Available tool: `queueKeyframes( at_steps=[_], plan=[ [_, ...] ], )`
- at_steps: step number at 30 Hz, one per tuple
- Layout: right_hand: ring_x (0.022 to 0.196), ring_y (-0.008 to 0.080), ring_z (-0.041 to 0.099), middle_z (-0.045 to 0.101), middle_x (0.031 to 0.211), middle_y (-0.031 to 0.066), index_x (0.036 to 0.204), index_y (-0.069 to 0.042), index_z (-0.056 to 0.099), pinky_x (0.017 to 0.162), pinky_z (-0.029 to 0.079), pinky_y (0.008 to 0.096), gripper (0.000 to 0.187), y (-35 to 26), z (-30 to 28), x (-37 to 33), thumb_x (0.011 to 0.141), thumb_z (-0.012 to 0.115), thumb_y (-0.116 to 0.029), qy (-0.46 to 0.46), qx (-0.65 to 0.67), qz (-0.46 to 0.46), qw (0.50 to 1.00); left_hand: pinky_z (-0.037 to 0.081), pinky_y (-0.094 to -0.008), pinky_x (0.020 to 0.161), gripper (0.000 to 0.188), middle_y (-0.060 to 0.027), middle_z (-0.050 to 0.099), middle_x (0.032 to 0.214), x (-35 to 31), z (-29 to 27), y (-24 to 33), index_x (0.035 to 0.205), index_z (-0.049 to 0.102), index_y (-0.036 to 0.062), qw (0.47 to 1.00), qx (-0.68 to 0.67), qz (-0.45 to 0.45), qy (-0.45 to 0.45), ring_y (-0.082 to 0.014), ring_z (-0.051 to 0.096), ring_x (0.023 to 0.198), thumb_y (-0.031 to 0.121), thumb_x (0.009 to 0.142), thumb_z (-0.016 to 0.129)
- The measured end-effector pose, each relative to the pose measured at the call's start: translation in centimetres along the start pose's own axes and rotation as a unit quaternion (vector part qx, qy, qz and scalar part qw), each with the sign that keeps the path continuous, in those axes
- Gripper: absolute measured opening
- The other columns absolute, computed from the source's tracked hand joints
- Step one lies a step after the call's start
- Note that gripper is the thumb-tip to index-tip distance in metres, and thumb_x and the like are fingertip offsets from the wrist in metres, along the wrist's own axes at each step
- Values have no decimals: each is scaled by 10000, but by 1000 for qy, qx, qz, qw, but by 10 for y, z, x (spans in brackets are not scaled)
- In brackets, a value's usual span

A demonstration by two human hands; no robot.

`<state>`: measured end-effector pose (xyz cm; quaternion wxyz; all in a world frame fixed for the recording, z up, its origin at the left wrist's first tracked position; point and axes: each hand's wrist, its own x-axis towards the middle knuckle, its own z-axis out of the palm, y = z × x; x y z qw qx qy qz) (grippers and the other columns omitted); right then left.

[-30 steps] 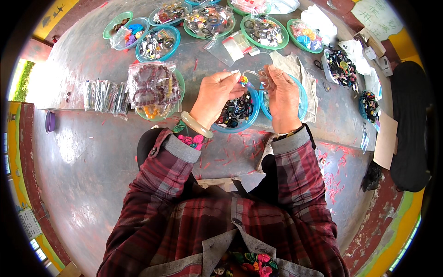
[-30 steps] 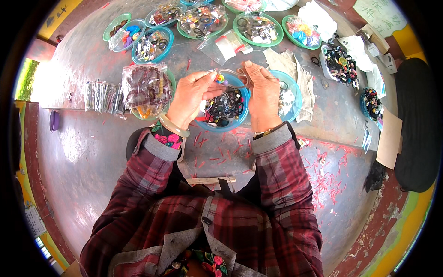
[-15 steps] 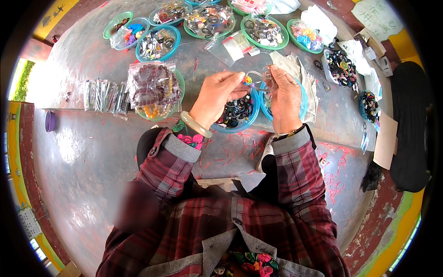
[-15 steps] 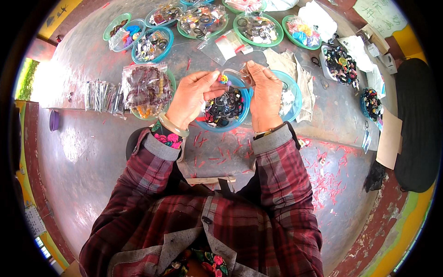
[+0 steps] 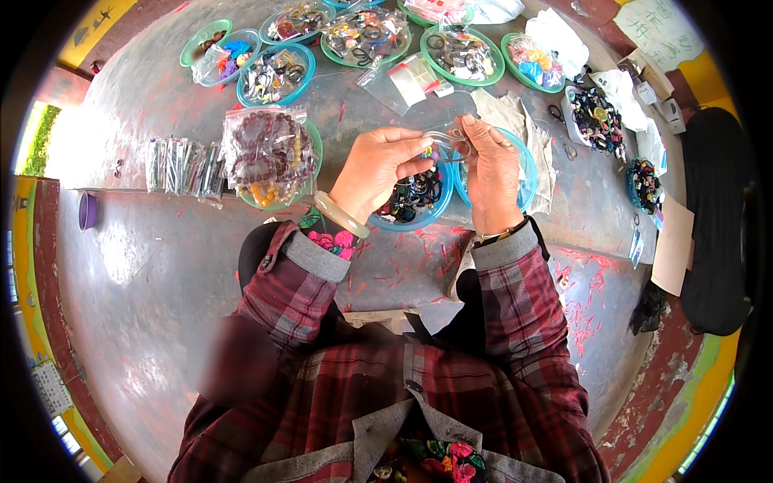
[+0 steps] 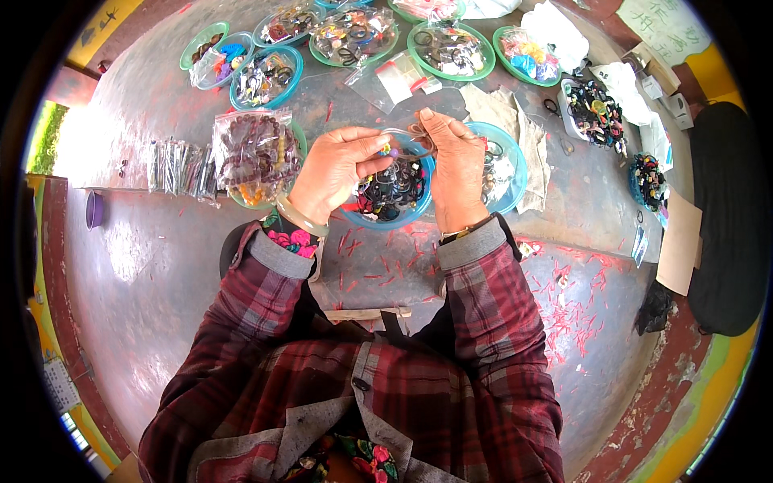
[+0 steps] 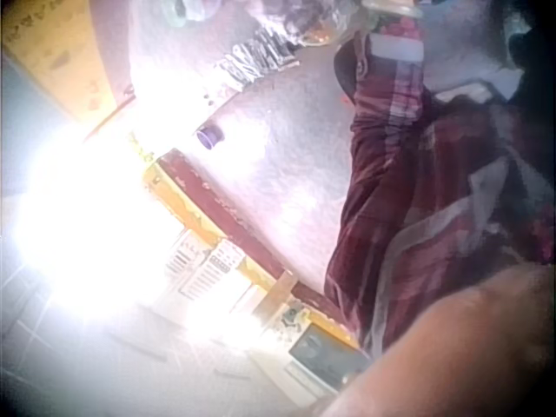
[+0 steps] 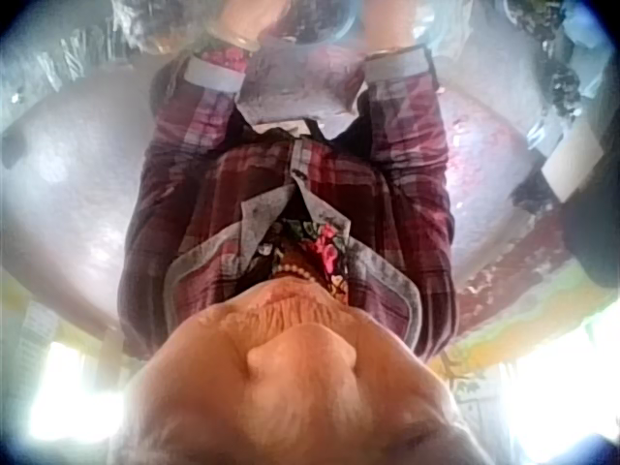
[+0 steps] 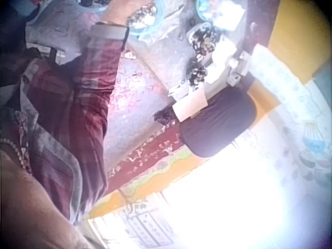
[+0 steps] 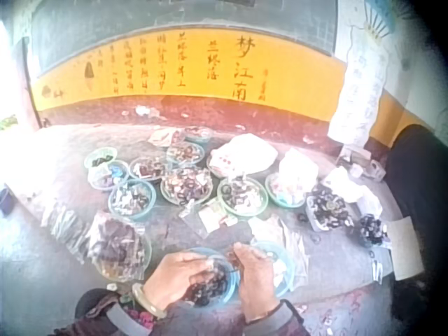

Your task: The person sits on the floor and repeatedly picks small hair accessories from blue bowls, places them into clear plastic bags, and sets the filled bags aside. The person handles items one at a time, occasionally adjusting the bags and contents.

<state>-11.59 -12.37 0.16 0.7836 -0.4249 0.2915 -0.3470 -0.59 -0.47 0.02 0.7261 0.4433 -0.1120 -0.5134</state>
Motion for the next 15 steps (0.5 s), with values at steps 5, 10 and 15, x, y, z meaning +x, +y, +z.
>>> queueKeyframes(
  at_steps=[5, 10, 15],
  plan=[
    [739, 150, 599, 646, 815, 64, 861, -2, 647, 690, 440, 266, 145, 1, -1, 0, 802, 650, -134, 1, -7, -4, 1000, 530, -297, 790, 187, -162, 611, 958, 0, 2, 1, 976, 561, -99, 1000, 10, 3, -4, -226, 617, 866, 31, 843, 572],
    [681, 140, 587, 645, 742, 68, 837, -10, 660, 668, 433, 263, 162, 0, 3, -1, 778, 683, -159, 6, -6, -21, 1000, 534, -297, 779, 212, -149, 609, 958, -1, 3, 2, 990, 555, -94, 1000, 12, 0, -7, -225, 619, 857, 66, 852, 573],
    [678, 142, 588, 643, 738, 72, 836, -1, 658, 670, 442, 265, 178, 1, 2, 0, 782, 681, -169, 9, -13, -28, 999, 536, -299, 762, 237, -129, 607, 952, -2, 4, 3, 976, 561, -81, 1000, 8, -3, 3, -219, 619, 843, 132, 874, 563]
  ],
)
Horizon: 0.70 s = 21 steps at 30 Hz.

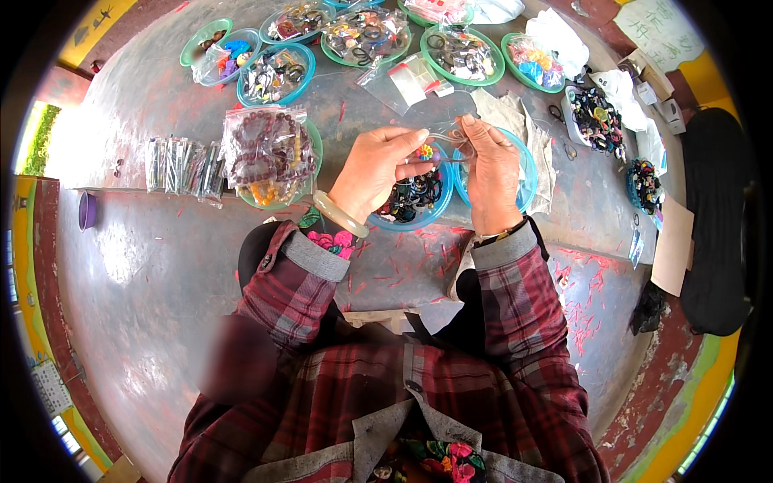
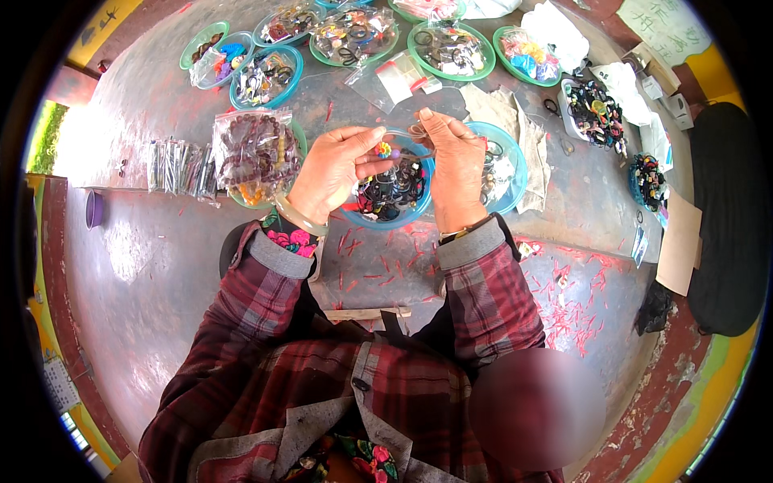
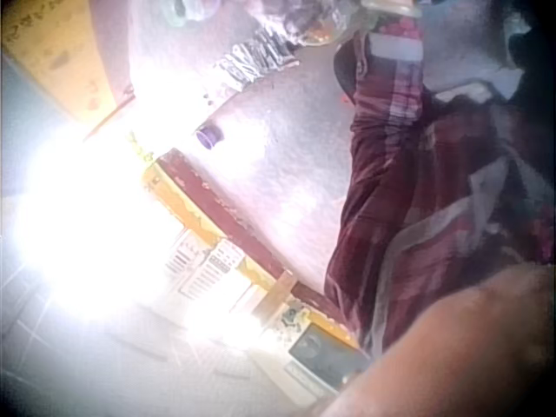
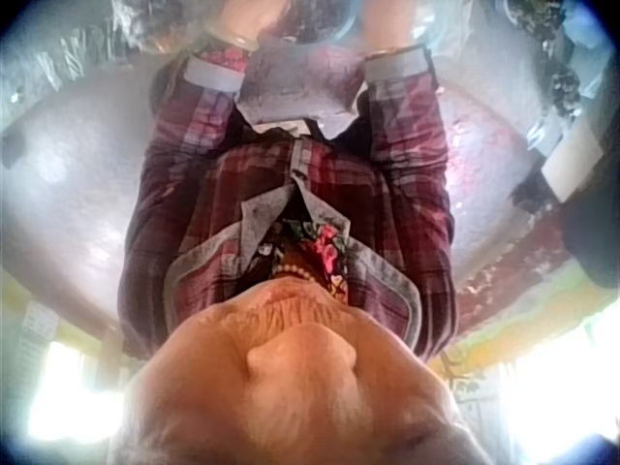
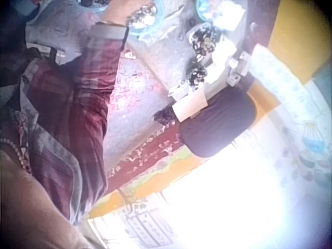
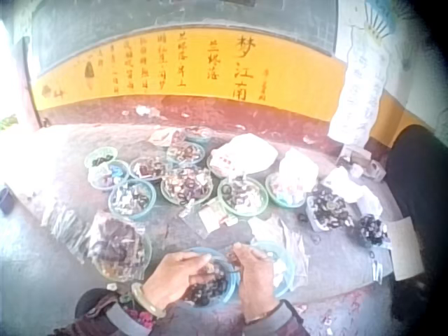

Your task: The person sits on the floor and repeatedly picks small hair accessories from blue bowls, places them into clear plastic bags, and sets the filled bags aside. The person handles items one at a time, occasionally adjusting the bags and contents.

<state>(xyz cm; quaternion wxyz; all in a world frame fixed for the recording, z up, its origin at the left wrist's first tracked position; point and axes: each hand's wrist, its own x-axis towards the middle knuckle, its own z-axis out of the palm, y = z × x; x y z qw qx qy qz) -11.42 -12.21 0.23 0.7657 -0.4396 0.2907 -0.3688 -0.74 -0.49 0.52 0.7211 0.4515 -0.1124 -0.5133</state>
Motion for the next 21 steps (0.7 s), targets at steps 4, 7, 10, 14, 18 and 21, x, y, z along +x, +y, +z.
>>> queueKeyframes(
  at_steps=[4, 7, 10, 14, 18, 21],
  plan=[
    [684, 145, 591, 638, 739, 73, 829, 10, 654, 674, 453, 263, 192, -1, 2, -3, 794, 670, -178, -2, -15, -23, 1000, 536, -305, 763, 236, -133, 608, 953, 0, 0, 0, 963, 563, -78, 1000, 5, 5, 0, -219, 618, 843, 143, 880, 556],
    [686, 145, 591, 637, 746, 74, 824, 15, 651, 670, 459, 259, 200, -2, 3, -4, 800, 664, -183, -4, -7, -32, 999, 536, -306, 765, 236, -135, 609, 952, 0, 0, -1, 960, 564, -78, 1000, 9, 11, -4, -221, 617, 844, 143, 880, 556],
    [683, 143, 590, 636, 753, 73, 824, 17, 649, 665, 461, 259, 207, -3, 3, -5, 807, 656, -189, -4, -5, -39, 999, 536, -306, 763, 236, -137, 610, 949, -1, 1, -1, 960, 564, -78, 1000, 6, 11, -6, -221, 617, 843, 144, 881, 555],
    [685, 139, 585, 634, 758, 67, 845, 11, 643, 664, 453, 259, 221, -4, 2, -3, 836, 623, -209, 18, 12, -18, 1000, 535, -303, 759, 238, -134, 610, 930, 0, -2, -2, 959, 565, -73, 1000, 0, 10, -3, -217, 618, 840, 153, 884, 550],
    [708, 120, 572, 633, 766, 61, 867, 0, 637, 661, 426, 245, 230, -10, -7, 6, 862, 590, -226, 40, 10, 24, 999, 531, -309, 768, 230, -127, 606, 915, 0, -7, 4, 945, 564, -61, 999, -34, 16, -3, -221, 617, 846, 160, 885, 548],
    [725, 107, 563, 635, 763, 58, 852, -9, 643, 656, 410, 235, 208, -15, -1, 0, 840, 620, -215, 9, 1, 74, 997, 528, -322, 780, 210, -117, 602, 912, 1, -9, 3, 931, 564, -52, 997, -64, 29, 8, -227, 614, 861, 152, 885, 547]
  ],
)
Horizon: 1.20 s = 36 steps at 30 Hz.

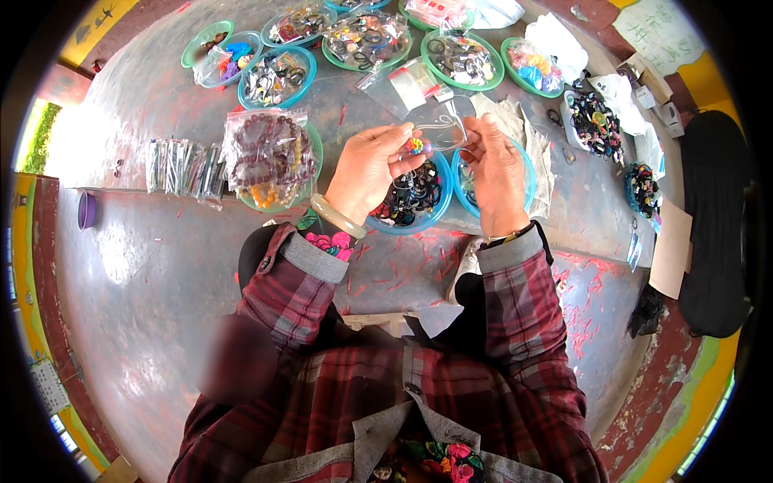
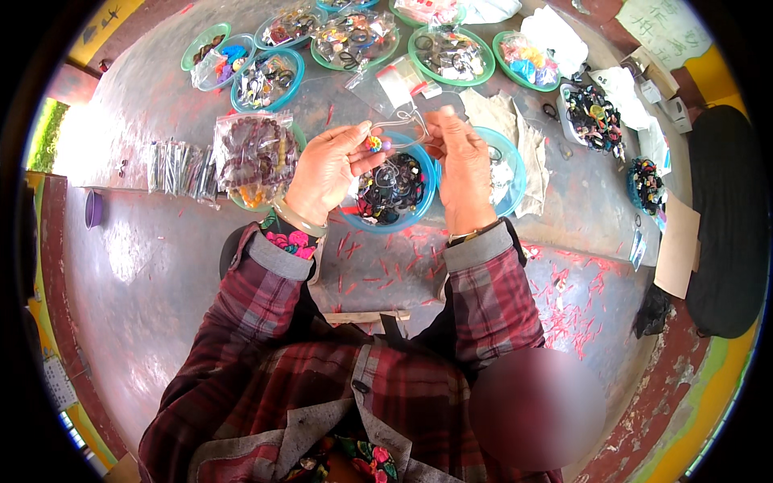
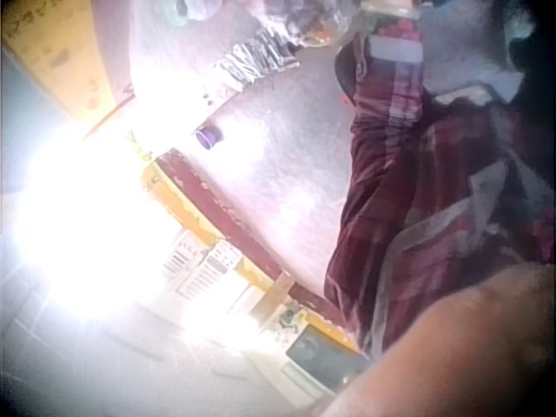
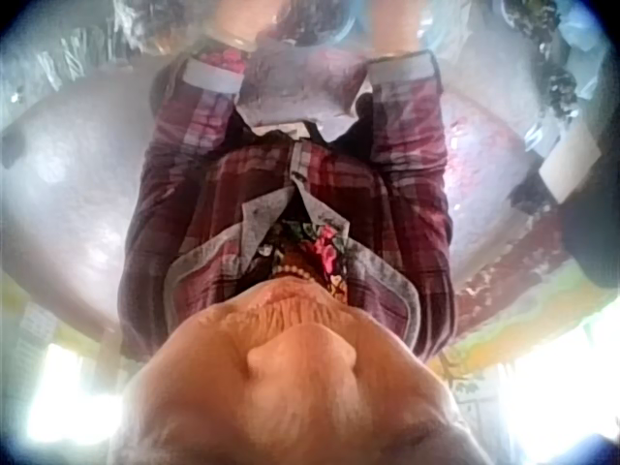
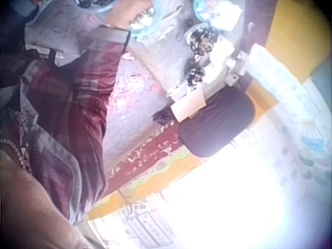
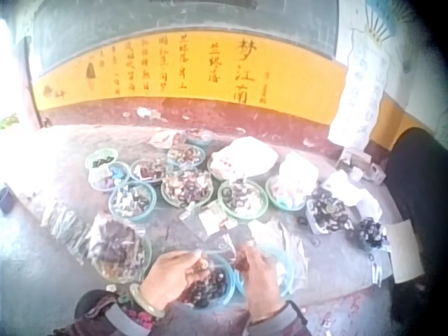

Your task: The person sits on the floor and repeatedly picks small hair accessories from blue bowls, places them into clear plastic bags, and sets the filled bags aside. The person handles items one at a time, occasionally adjusting the bags and contents.

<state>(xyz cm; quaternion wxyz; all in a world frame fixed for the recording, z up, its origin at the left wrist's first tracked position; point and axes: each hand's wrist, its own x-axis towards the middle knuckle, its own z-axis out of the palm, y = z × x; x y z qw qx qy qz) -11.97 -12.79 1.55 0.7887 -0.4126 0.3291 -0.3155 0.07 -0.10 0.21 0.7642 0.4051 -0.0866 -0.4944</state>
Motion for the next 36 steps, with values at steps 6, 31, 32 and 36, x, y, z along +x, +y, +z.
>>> queueKeyframes(
  at_steps=[6, 31, 32, 36],
  plan=[
    [676, 100, 549, 639, 732, 59, 813, 5, 659, 642, 421, 227, 174, 7, -2, 0, 790, 672, -167, -27, -51, -37, 998, 527, -329, 789, 191, -99, 598, 902, 5, -3, -5, 929, 565, -45, 1000, -6, 2, -13, -214, 612, 870, 140, 884, 546],
    [636, 67, 533, 619, 705, 21, 890, 11, 660, 584, 392, 199, 192, -37, -61, 24, 771, 670, -139, -54, -261, -60, 962, 491, -301, 811, 372, -188, 591, 1049, -1, 0, 3, 1119, 508, -53, 995, 101, 0, -4, -232, 593, 952, 259, 916, 490],
    [634, 65, 530, 616, 701, 17, 891, 11, 660, 582, 389, 198, 197, -38, -69, 27, 771, 669, -144, -50, -282, -57, 956, 489, -301, 812, 371, -188, 592, 1046, -1, -2, 3, 1115, 511, -52, 995, 98, 2, -8, -232, 594, 951, 262, 917, 487],
    [617, 63, 525, 608, 698, -3, 903, -15, 657, 566, 377, 195, 182, -30, -108, 47, 788, 644, -155, -32, -395, -44, 917, 483, -293, 785, 356, -176, 605, 1021, -2, -1, 8, 1086, 530, -47, 994, 110, 0, -16, -222, 601, 928, 264, 919, 478]
  ],
)
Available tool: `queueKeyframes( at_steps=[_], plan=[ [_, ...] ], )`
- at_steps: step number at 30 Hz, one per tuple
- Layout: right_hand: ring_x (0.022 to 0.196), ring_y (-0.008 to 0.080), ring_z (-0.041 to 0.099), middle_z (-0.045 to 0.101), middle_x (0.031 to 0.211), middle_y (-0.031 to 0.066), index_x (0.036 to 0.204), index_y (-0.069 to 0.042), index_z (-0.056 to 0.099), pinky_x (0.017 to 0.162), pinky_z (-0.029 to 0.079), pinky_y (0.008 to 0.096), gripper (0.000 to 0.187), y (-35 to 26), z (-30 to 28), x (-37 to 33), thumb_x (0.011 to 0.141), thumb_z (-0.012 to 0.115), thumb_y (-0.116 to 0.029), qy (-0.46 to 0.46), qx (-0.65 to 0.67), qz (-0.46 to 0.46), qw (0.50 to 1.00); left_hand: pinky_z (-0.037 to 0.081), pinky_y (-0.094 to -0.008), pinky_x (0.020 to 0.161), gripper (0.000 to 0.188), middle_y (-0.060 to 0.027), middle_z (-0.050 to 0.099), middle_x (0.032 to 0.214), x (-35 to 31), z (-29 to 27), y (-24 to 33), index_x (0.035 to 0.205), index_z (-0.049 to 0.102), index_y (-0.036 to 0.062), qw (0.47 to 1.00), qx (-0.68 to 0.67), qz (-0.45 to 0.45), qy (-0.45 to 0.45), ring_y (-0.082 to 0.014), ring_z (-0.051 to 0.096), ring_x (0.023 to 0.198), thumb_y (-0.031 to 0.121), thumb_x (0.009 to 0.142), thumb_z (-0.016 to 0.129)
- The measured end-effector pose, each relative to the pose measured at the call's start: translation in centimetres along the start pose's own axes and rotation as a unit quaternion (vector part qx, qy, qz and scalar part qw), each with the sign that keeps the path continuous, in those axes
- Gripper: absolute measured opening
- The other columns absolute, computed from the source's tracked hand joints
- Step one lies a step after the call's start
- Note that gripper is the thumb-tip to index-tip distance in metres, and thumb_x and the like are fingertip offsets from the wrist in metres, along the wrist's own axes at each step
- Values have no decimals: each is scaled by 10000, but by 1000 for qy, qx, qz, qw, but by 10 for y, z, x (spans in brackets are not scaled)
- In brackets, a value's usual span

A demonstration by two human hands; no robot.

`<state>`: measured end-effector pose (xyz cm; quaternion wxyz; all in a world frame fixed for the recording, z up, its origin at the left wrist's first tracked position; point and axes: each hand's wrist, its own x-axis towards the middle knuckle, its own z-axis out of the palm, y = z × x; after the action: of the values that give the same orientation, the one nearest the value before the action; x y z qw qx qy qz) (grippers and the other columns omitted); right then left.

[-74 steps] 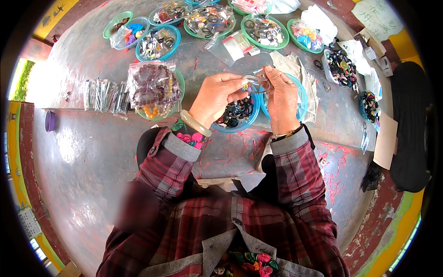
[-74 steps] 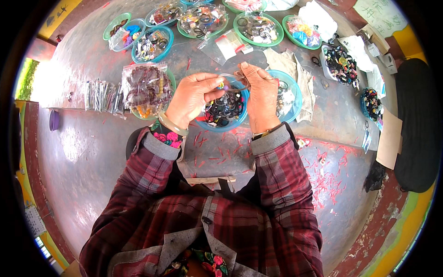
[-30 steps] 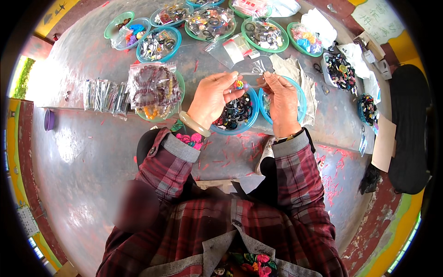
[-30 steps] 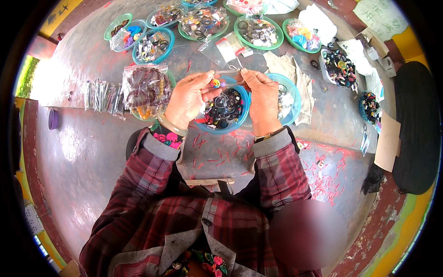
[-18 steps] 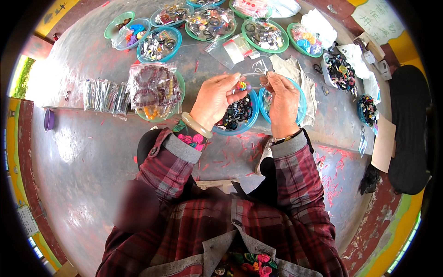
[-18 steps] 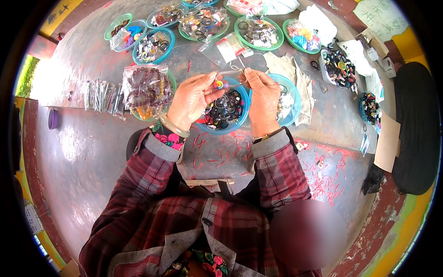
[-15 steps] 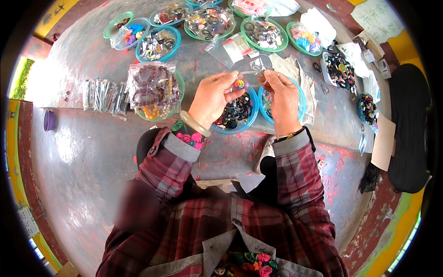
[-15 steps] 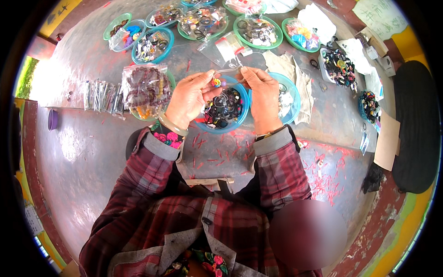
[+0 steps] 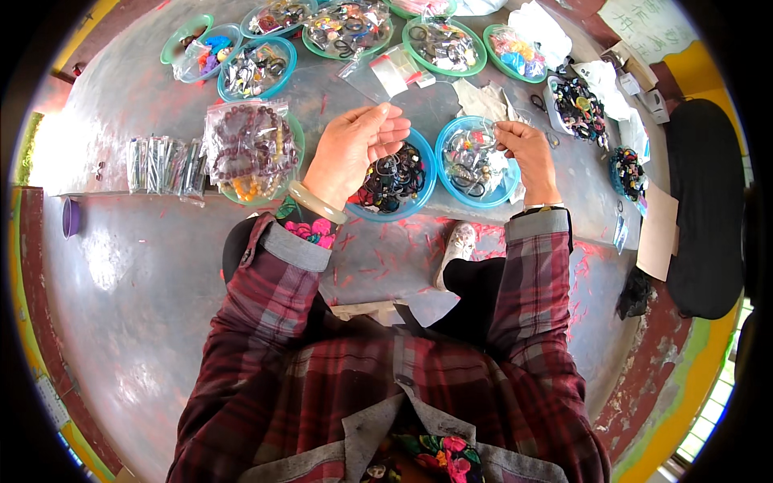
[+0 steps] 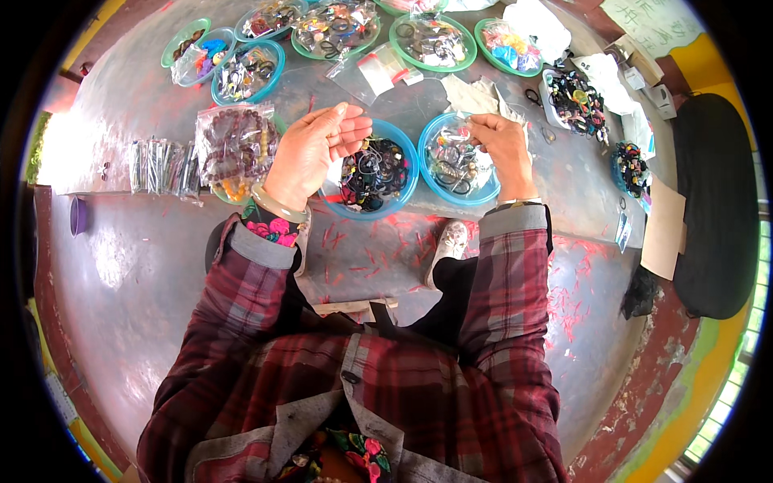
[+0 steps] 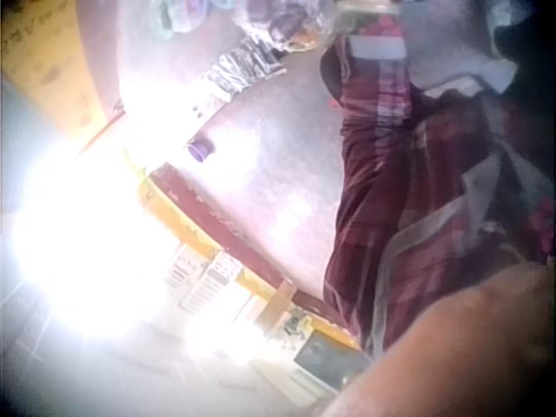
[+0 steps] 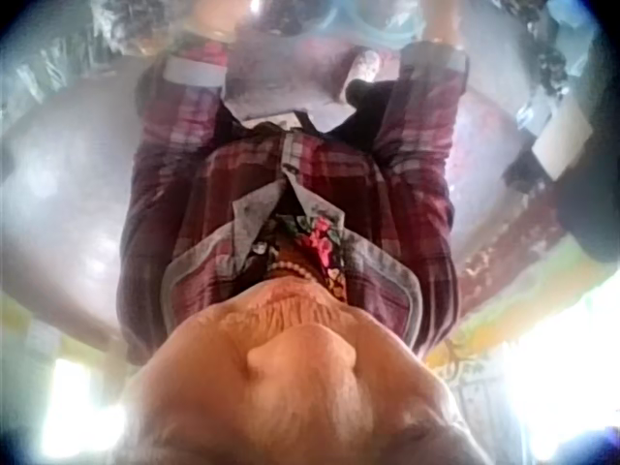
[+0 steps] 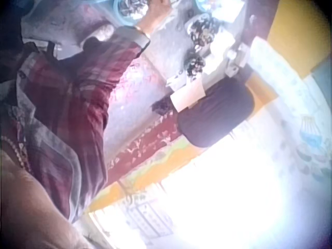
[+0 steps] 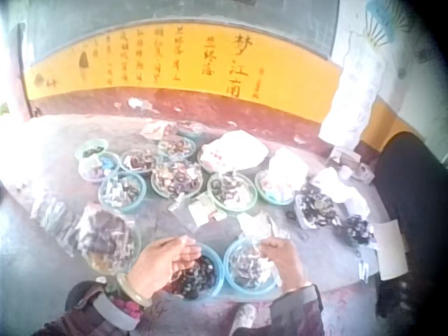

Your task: The person sits on the floor and repeatedly picks small hair accessories from blue bowls, places them into clear plastic bags, and sets the filled bags aside. The person handles items one at a time, occasionally adjusting the bags and contents.

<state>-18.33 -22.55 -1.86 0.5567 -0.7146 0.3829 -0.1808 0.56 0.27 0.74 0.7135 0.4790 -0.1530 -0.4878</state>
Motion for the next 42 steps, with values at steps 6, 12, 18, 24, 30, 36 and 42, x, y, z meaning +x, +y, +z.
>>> queueKeyframes(
  at_steps=[6, 12, 18, 24, 30, 36, 42],
  plan=[
    [625, 71, 559, 619, 714, -5, 899, -26, 660, 521, 383, 213, 224, 35, -9, 15, 757, 648, -199, 4, -133, 64, 989, 476, -284, 774, 335, -163, 617, 998, -1, -3, -1, 1062, 555, -37, 1000, 3, 4, -14, -216, 607, 907, 256, 915, 486],
    [630, 109, 592, 652, 755, 41, 956, -37, 664, 566, 454, 254, 261, 47, -9, 22, 730, 618, -160, -5, -141, 73, 987, 476, -284, 767, 328, -151, 623, 987, -1, -6, 2, 1057, 561, -30, 1000, -1, 5, -23, -209, 608, 901, 256, 915, 487],
    [778, 243, 638, 660, 885, 139, 994, -62, 652, 718, 481, 316, 289, 68, -7, 41, 737, 560, -157, 126, -289, -5, 949, 469, -288, 767, 313, -152, 625, 982, 1, -8, 9, 1042, 557, -30, 999, 1, 33, 29, -210, 607, 895, 244, 912, 483],
    [796, 271, 633, 656, 862, 135, 935, -92, 669, 731, 479, 336, 235, 33, 41, 23, 757, 565, -206, 46, -275, -105, 954, 455, -306, 779, 274, -162, 620, 981, -1, -18, 28, 1006, 560, -21, 988, -65, 118, 78, -232, 599, 912, 223, 900, 494],
    [713, 341, 603, 625, 725, 153, 759, -86, 657, 646, 476, 407, 195, 10, 111, -3, 756, 585, -267, -60, -338, -116, 932, 467, -300, 760, 237, -165, 613, 940, -4, -42, 50, 948, 561, -29, 962, -139, 192, 136, -249, 593, 892, 196, 876, 535],
    [728, 358, 598, 620, 725, 165, 748, -78, 654, 662, 473, 420, 202, 37, 135, 3, 737, 569, -261, -122, -369, -105, 915, 471, -315, 748, 193, -164, 610, 913, -4, -54, 55, 867, 552, -16, 941, -222, 204, 150, -265, 588, 881, 177, 869, 540],
    [783, 319, 613, 645, 785, 142, 781, -115, 683, 709, 478, 398, 167, 61, 149, 4, 694, 543, -144, -186, -422, -95, 882, 472, -322, 732, 200, -168, 605, 905, -2, -55, 48, 835, 559, -7, 944, -230, 187, 146, -265, 591, 863, 192, 855, 564]
  ],
)
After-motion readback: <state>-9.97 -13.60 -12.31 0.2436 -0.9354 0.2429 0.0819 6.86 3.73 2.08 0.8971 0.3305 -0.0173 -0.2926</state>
